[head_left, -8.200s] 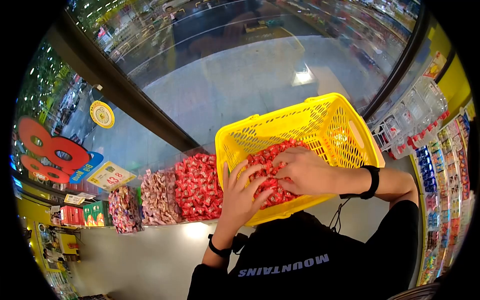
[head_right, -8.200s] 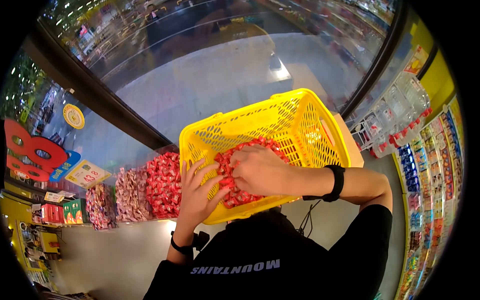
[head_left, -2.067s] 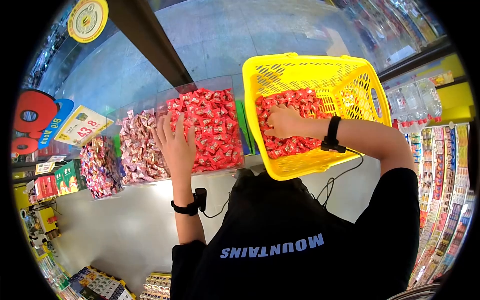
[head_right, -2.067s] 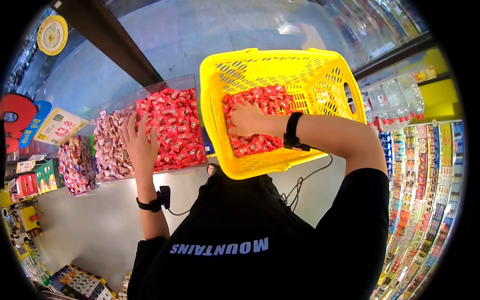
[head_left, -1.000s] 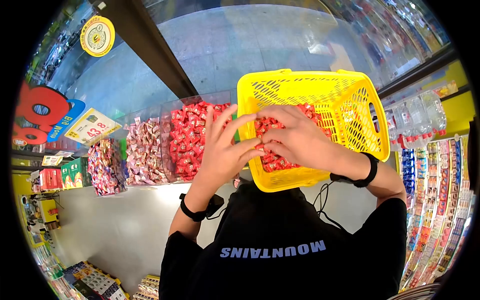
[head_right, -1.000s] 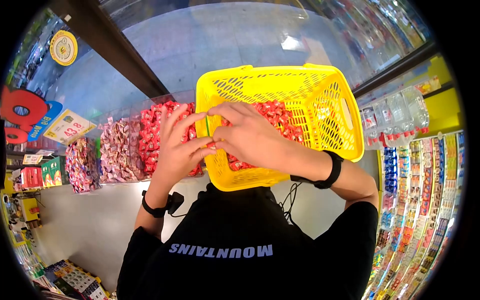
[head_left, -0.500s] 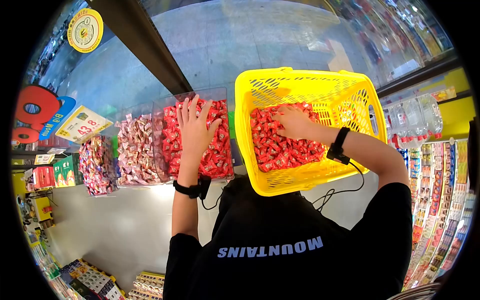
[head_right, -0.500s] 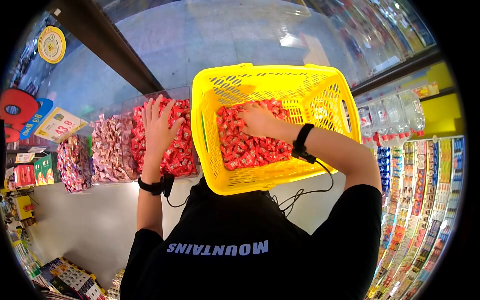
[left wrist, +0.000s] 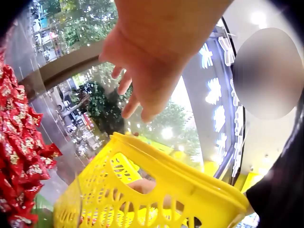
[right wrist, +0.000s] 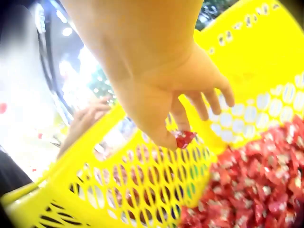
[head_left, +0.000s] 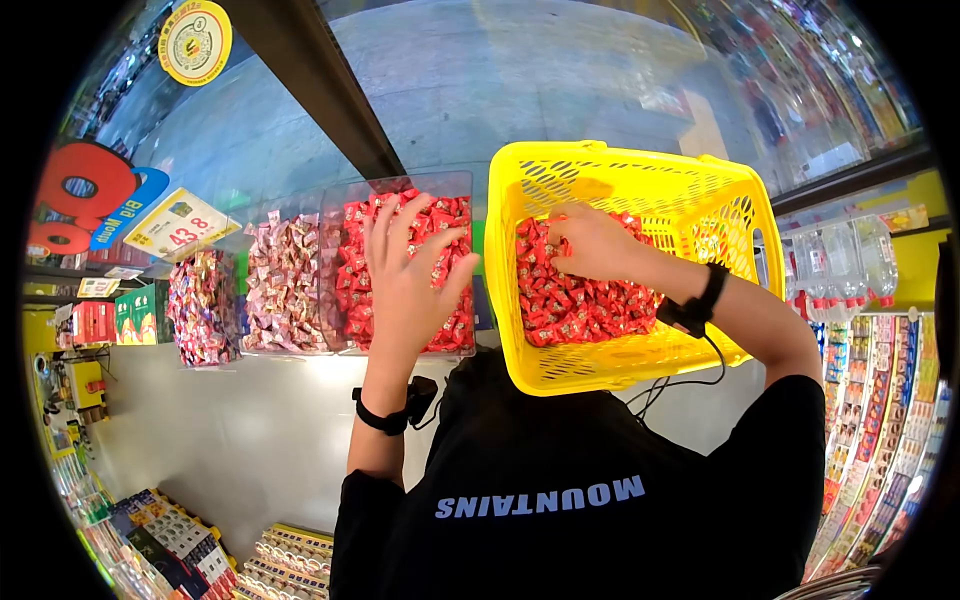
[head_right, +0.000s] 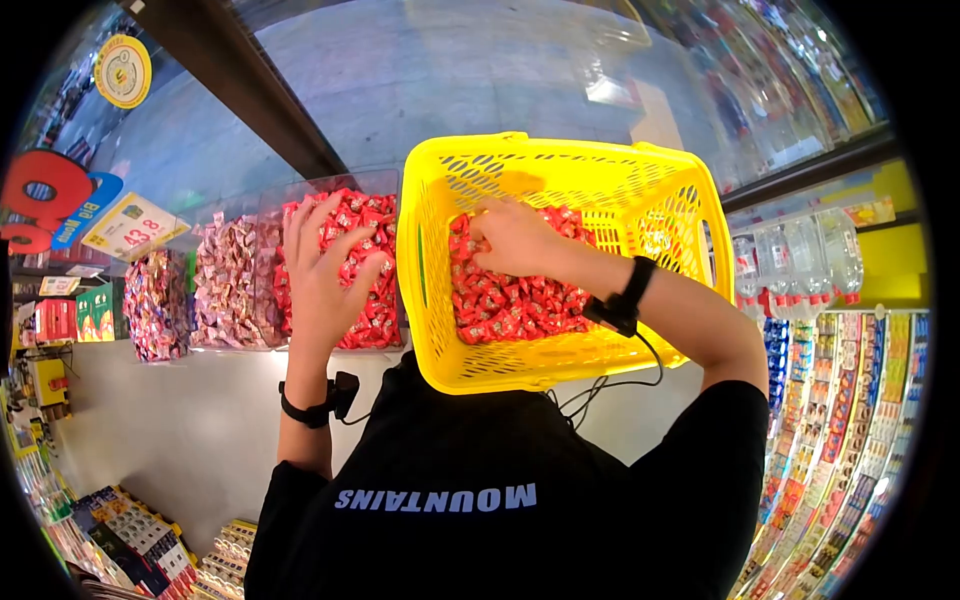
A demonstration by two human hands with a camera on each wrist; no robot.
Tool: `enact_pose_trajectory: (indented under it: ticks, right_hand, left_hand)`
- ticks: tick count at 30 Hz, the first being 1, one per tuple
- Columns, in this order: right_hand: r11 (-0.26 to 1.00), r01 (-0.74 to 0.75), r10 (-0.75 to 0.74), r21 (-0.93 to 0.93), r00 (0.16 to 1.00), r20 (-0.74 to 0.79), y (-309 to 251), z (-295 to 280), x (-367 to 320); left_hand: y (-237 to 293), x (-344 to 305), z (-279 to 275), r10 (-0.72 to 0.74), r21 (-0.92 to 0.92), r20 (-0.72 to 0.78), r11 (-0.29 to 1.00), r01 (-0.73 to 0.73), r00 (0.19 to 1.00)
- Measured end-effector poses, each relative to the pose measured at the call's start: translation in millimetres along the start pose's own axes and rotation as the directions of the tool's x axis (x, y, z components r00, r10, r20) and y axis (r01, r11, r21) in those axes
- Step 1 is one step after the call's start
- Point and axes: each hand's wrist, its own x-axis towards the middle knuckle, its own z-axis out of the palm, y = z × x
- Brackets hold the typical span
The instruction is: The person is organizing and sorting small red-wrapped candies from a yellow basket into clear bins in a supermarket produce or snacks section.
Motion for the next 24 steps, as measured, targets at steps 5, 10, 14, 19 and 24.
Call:
enact_pose_trajectory:
  ticks: [5,10,14,19,24]
  right_hand:
    - [0.945,0.307,-0.327,-0.112,0.897,-0.299,-76.4,-46.9,-52.7]
    - [0.910,0.390,-0.412,-0.138,0.821,-0.395,-84.6,-51.6,-63.5]
    - [0.921,0.352,-0.387,-0.168,0.881,-0.272,-71.0,-54.5,-68.3]
    - [0.961,0.267,-0.267,-0.068,0.964,0.014,-54.5,-62.0,-66.1]
    - [0.968,0.137,-0.112,-0.210,0.985,0.128,-28.8,-40.2,-51.2]
  left_hand:
    - [43.3,13.7,-9.4,0.117,-0.196,0.181,0.977,-0.080,0.977]
    - [66.5,14.7,-4.9,0.172,-0.186,0.198,0.973,-0.135,0.965]
    - [60.8,14.7,-9.6,0.113,-0.039,0.096,0.993,-0.110,0.989]
    - [10.6,7.0,-26.1,-0.020,0.153,-0.062,0.988,0.030,0.998]
    - [-43.5,6.4,10.8,-0.049,0.206,-0.063,0.977,0.061,0.997]
